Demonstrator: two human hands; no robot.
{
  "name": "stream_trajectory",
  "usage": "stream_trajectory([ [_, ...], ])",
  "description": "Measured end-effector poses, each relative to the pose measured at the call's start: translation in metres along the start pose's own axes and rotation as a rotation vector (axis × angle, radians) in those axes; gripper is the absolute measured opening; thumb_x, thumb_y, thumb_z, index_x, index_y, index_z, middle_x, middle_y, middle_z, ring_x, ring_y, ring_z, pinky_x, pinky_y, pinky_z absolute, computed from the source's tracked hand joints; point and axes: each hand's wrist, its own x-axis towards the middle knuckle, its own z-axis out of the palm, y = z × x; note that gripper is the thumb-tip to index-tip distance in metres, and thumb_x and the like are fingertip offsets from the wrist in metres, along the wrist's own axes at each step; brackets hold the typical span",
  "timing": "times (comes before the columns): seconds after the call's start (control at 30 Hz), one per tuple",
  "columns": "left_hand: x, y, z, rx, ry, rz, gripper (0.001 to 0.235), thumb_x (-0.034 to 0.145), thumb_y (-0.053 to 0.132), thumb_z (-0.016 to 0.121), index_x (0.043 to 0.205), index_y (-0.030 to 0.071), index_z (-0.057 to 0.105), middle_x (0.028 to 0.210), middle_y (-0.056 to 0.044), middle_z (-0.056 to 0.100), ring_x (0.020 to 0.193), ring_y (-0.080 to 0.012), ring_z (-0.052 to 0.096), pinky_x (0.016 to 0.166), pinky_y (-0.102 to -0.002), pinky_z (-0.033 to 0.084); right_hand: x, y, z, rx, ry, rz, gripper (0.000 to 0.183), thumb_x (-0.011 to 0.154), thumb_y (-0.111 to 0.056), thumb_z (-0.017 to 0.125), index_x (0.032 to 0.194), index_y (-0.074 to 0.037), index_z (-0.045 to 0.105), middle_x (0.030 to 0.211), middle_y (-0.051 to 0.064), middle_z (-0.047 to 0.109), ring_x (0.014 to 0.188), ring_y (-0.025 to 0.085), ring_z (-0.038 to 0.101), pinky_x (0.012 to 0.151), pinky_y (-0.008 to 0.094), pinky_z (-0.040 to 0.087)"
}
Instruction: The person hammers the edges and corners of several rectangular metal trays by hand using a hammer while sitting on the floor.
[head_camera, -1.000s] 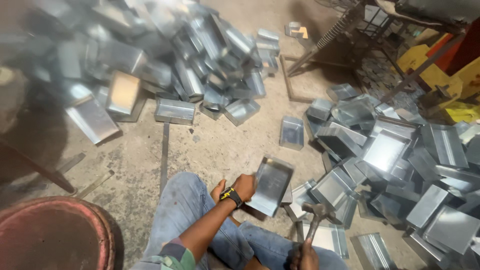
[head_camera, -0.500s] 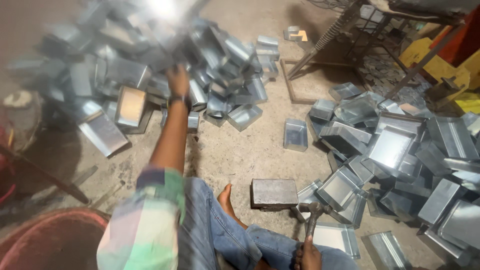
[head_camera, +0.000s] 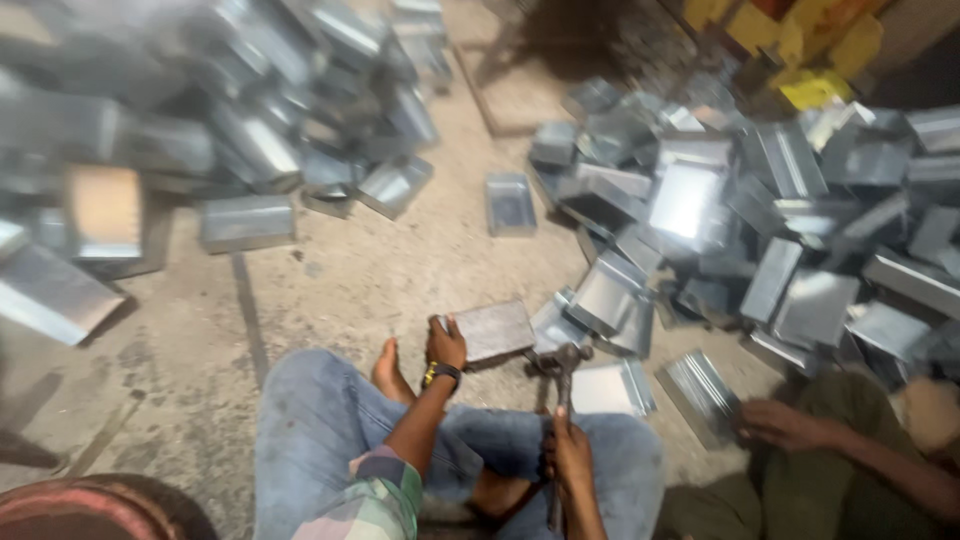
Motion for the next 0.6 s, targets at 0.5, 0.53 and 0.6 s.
stream_trajectory([
  [0.5,0.052,-0.011,-0.015,0.121,-0.167,0.184,0.051,0.104,0.052,0.039,0.132,0.012,0.049,0.103,-0.038,0.067,0.101,-0.0594,0.062,0.086,-0.062,0.051,-0.028,-0.036,0.01,0.028,-0.022,0.06,0.044,0.094,-0.058,0.057,0.098,-0.016,0.067,0.057,-0.006,0.04,0.041,0.006,0.034,0.038,0.026,0.028],
  [0.53,0.049,-0.01,-0.013,0.102,-0.165,0.182,0.05,0.104,0.052,0.039,0.132,0.012,0.05,0.103,-0.038,0.067,0.101,-0.0593,0.062,0.086,-0.062,0.051,-0.028,-0.037,0.009,0.023,-0.007,0.067,0.043,0.095,-0.057,0.058,0.098,-0.015,0.066,0.058,-0.006,0.041,0.041,0.007,0.035,0.038,0.026,0.028],
  [0.6,0.044,-0.006,-0.015,0.093,-0.134,0.189,0.05,0.104,0.051,0.04,0.133,0.011,0.049,0.103,-0.038,0.067,0.101,-0.0598,0.061,0.085,-0.062,0.051,-0.025,-0.042,0.009,0.035,-0.006,0.077,0.037,0.095,-0.054,0.058,0.101,-0.018,0.067,0.058,-0.006,0.041,0.041,0.006,0.035,0.038,0.026,0.028],
])
